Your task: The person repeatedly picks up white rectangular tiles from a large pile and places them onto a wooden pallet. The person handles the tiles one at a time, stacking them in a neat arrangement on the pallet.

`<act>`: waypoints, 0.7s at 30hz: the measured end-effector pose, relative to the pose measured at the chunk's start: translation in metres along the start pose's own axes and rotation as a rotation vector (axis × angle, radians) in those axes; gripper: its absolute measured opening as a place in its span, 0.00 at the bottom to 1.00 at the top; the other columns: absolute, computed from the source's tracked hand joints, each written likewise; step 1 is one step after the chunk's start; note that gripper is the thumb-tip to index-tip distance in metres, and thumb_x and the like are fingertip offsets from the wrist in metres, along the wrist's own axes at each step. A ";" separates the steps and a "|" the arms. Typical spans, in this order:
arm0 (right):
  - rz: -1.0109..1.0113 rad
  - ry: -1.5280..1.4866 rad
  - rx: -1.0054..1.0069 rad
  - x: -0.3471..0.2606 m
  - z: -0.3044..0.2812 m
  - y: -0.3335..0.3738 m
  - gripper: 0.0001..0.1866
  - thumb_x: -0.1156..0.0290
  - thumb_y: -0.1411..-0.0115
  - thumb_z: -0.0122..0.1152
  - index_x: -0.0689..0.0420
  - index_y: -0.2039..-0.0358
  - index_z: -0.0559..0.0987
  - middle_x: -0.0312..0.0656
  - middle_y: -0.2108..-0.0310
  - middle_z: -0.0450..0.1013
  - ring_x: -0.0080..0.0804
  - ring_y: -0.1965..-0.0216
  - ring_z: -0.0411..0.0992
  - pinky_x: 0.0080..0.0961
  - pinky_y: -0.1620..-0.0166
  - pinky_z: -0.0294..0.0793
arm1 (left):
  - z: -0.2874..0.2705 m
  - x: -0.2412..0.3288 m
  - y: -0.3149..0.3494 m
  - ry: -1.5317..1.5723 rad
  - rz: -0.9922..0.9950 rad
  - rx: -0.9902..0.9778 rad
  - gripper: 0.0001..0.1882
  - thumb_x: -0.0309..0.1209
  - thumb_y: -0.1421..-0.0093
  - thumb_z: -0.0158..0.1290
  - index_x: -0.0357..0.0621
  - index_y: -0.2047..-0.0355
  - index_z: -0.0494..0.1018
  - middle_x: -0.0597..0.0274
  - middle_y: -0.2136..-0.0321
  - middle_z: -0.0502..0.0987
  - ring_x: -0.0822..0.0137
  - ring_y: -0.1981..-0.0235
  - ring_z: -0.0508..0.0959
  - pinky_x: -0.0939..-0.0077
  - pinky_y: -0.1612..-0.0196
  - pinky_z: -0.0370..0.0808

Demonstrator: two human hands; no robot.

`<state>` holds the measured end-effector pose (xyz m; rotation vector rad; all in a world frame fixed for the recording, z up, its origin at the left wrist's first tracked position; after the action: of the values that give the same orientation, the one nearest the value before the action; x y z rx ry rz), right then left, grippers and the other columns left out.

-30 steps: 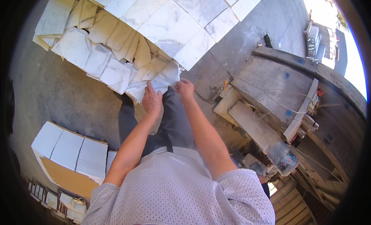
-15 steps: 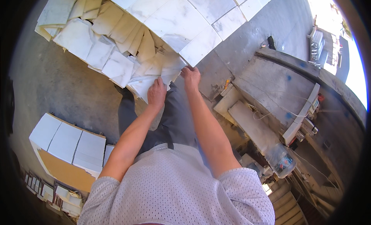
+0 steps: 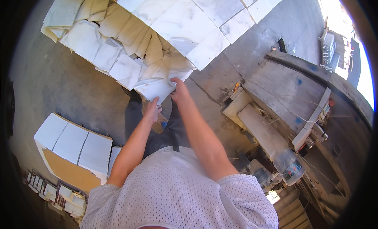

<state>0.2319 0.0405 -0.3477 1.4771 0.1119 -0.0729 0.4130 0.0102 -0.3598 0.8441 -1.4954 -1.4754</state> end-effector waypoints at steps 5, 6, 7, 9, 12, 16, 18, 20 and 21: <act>0.042 0.129 0.172 -0.021 0.004 0.015 0.32 0.61 0.46 0.64 0.62 0.44 0.66 0.49 0.51 0.67 0.46 0.54 0.70 0.44 0.52 0.71 | 0.013 0.003 -0.015 -0.116 -0.071 -0.018 0.29 0.50 0.38 0.52 0.39 0.46 0.67 0.59 0.55 0.70 0.60 0.54 0.71 0.61 0.56 0.71; 0.037 0.192 0.219 -0.021 -0.001 0.021 0.30 0.61 0.46 0.64 0.62 0.47 0.68 0.48 0.55 0.68 0.43 0.57 0.71 0.42 0.55 0.73 | 0.010 0.002 -0.014 -0.140 -0.068 -0.030 0.28 0.50 0.38 0.52 0.40 0.48 0.68 0.60 0.57 0.70 0.62 0.56 0.71 0.62 0.57 0.71; -0.045 0.265 0.180 -0.025 -0.003 0.027 0.24 0.62 0.45 0.64 0.62 0.54 0.68 0.44 0.63 0.66 0.37 0.67 0.68 0.37 0.66 0.68 | 0.010 0.003 -0.012 -0.143 -0.009 -0.062 0.26 0.49 0.37 0.52 0.40 0.49 0.68 0.61 0.59 0.70 0.63 0.57 0.71 0.62 0.59 0.71; -0.143 0.461 0.152 -0.029 -0.009 0.039 0.15 0.62 0.45 0.65 0.58 0.68 0.70 0.36 0.78 0.61 0.26 0.80 0.62 0.26 0.77 0.62 | -0.005 0.007 -0.006 -0.250 0.066 -0.013 0.23 0.47 0.38 0.53 0.40 0.54 0.69 0.64 0.68 0.70 0.69 0.67 0.71 0.68 0.68 0.69; -0.311 0.913 0.071 -0.027 -0.011 0.060 0.11 0.61 0.45 0.63 0.56 0.72 0.77 0.33 0.79 0.65 0.24 0.77 0.64 0.23 0.74 0.64 | -0.045 0.025 0.012 -0.350 0.271 0.133 0.18 0.41 0.37 0.54 0.37 0.57 0.72 0.62 0.73 0.72 0.71 0.76 0.71 0.74 0.77 0.67; -0.572 1.166 -0.099 -0.030 0.037 0.105 0.15 0.65 0.43 0.61 0.63 0.62 0.81 0.41 0.69 0.76 0.31 0.64 0.74 0.26 0.60 0.72 | -0.111 0.031 0.050 -0.114 0.270 0.149 0.21 0.42 0.35 0.51 0.37 0.51 0.73 0.60 0.65 0.76 0.67 0.69 0.79 0.75 0.72 0.74; -0.881 1.212 -0.153 -0.045 0.080 0.154 0.17 0.66 0.43 0.60 0.65 0.59 0.80 0.45 0.65 0.78 0.36 0.59 0.76 0.30 0.55 0.74 | -0.148 0.033 0.063 -0.059 0.221 0.194 0.21 0.42 0.35 0.50 0.37 0.51 0.73 0.59 0.64 0.76 0.66 0.68 0.79 0.74 0.71 0.75; -1.075 1.282 -0.187 -0.075 0.135 0.188 0.22 0.68 0.42 0.60 0.63 0.49 0.76 0.52 0.50 0.75 0.47 0.49 0.73 0.38 0.45 0.71 | -0.184 0.035 0.068 -0.018 0.211 0.246 0.21 0.42 0.34 0.50 0.37 0.51 0.73 0.58 0.63 0.77 0.66 0.68 0.80 0.74 0.71 0.75; -1.256 1.358 -0.089 -0.092 0.167 0.199 0.25 0.69 0.42 0.60 0.63 0.45 0.72 0.54 0.47 0.72 0.50 0.45 0.69 0.40 0.42 0.68 | -0.203 0.036 0.068 -0.005 0.222 0.284 0.21 0.42 0.34 0.50 0.37 0.51 0.73 0.58 0.64 0.77 0.66 0.68 0.80 0.73 0.72 0.75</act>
<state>0.1689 -0.1087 -0.1251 0.9218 2.0757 -0.0586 0.5891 -0.1019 -0.3004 0.8080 -1.7675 -1.1203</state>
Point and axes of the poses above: each hand's wrist, its own y-axis away from the middle knuckle, its own z-axis out of the palm, x = y × z, the point moved 7 cm from there along -y, towards the middle knuckle
